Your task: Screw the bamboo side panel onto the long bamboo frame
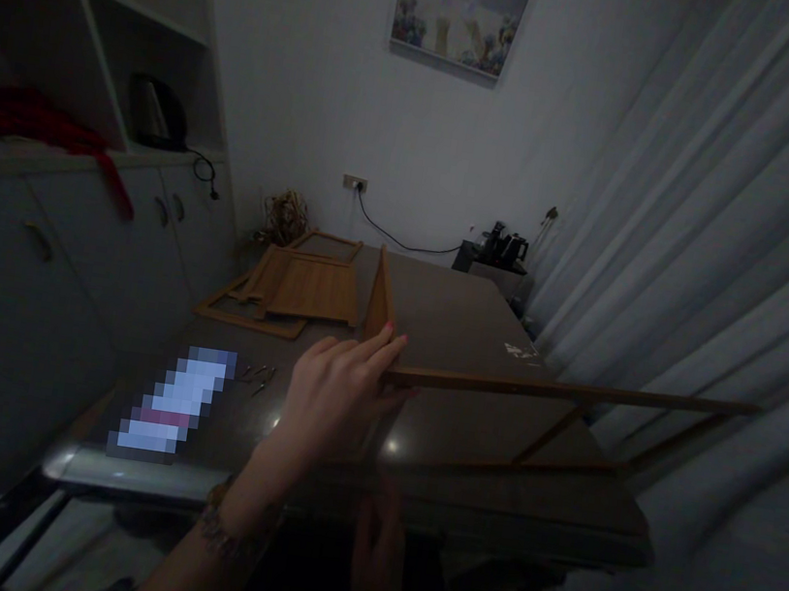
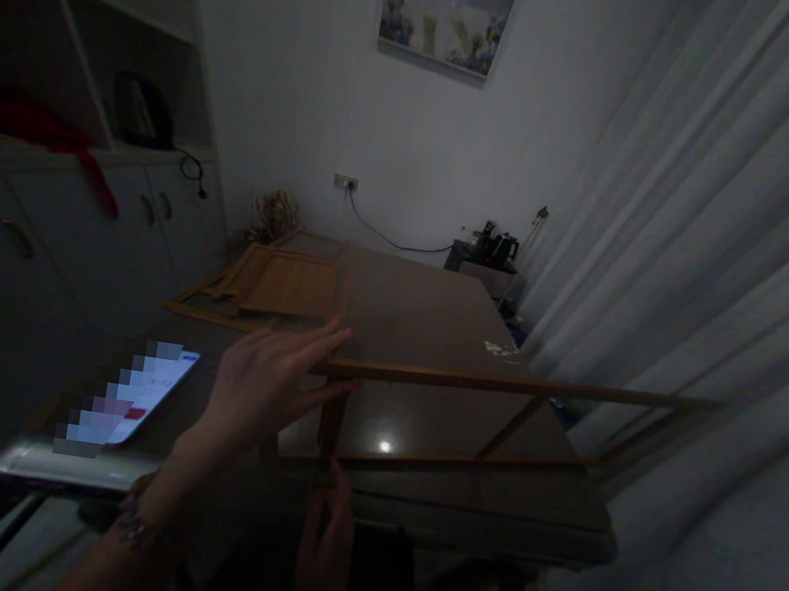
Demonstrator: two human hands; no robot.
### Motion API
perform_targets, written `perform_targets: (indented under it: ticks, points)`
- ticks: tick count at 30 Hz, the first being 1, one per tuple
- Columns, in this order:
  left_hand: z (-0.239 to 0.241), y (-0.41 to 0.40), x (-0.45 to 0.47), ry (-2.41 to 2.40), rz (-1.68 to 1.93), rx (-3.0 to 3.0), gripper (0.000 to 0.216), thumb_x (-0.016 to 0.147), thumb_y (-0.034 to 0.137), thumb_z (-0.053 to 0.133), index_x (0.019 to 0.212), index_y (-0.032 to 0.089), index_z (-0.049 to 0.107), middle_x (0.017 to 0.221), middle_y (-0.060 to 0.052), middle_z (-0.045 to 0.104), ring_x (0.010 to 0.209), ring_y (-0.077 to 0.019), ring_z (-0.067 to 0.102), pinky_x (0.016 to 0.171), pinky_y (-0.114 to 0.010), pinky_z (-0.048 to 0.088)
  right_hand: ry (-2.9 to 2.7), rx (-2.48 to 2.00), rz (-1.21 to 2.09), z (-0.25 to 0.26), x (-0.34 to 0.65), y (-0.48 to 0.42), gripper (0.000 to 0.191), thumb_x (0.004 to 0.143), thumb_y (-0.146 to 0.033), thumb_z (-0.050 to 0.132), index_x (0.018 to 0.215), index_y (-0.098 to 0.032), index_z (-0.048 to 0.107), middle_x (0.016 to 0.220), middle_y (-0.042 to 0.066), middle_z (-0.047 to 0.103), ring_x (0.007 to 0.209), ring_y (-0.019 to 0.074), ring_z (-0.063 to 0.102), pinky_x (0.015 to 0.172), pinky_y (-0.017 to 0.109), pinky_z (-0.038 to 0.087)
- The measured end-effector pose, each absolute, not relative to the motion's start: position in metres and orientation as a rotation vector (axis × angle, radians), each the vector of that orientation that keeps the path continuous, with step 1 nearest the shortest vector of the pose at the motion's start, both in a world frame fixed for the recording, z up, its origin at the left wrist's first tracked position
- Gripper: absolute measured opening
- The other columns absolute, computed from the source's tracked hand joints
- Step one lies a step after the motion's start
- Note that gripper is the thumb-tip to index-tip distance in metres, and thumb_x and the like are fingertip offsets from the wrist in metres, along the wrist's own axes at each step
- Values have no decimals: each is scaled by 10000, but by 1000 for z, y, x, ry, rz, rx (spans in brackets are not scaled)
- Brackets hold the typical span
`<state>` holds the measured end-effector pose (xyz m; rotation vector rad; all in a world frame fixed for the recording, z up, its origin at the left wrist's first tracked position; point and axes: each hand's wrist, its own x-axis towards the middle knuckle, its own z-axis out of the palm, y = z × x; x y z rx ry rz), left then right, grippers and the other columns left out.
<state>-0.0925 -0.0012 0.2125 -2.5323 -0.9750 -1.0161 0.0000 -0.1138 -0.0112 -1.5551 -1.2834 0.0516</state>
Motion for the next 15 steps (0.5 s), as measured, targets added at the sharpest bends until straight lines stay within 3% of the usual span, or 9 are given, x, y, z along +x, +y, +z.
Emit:
perform_targets:
  ticks: [3,9,15]
  points:
    - [212,-1,-92,-985,-1014,-2530,513,810,488,577,1255,236,542,1269,-47,599,855,-234,675,706,-404,485,-1332,-1589,56,-13,2,-116,285,972,-229,374,1213,-233,527,1088,66,674,973,176,651,799,297,534]
    - [213,-1,-92,-993,-1011,-2534,489,819,483,568,1237,230,559,1263,-54,602,861,-235,676,708,-400,487,-1580,-1617,-235,-8,15,-120,216,954,-253,443,1110,-263,592,943,35,709,829,208,656,752,359,504]
    - [214,-1,-92,-977,-1023,-2529,505,810,479,581,1244,223,554,1256,-59,607,847,-235,676,712,-402,491,-1668,-1579,-338,-5,19,-122,188,951,-291,468,1054,-255,621,909,28,725,815,212,663,756,354,473]
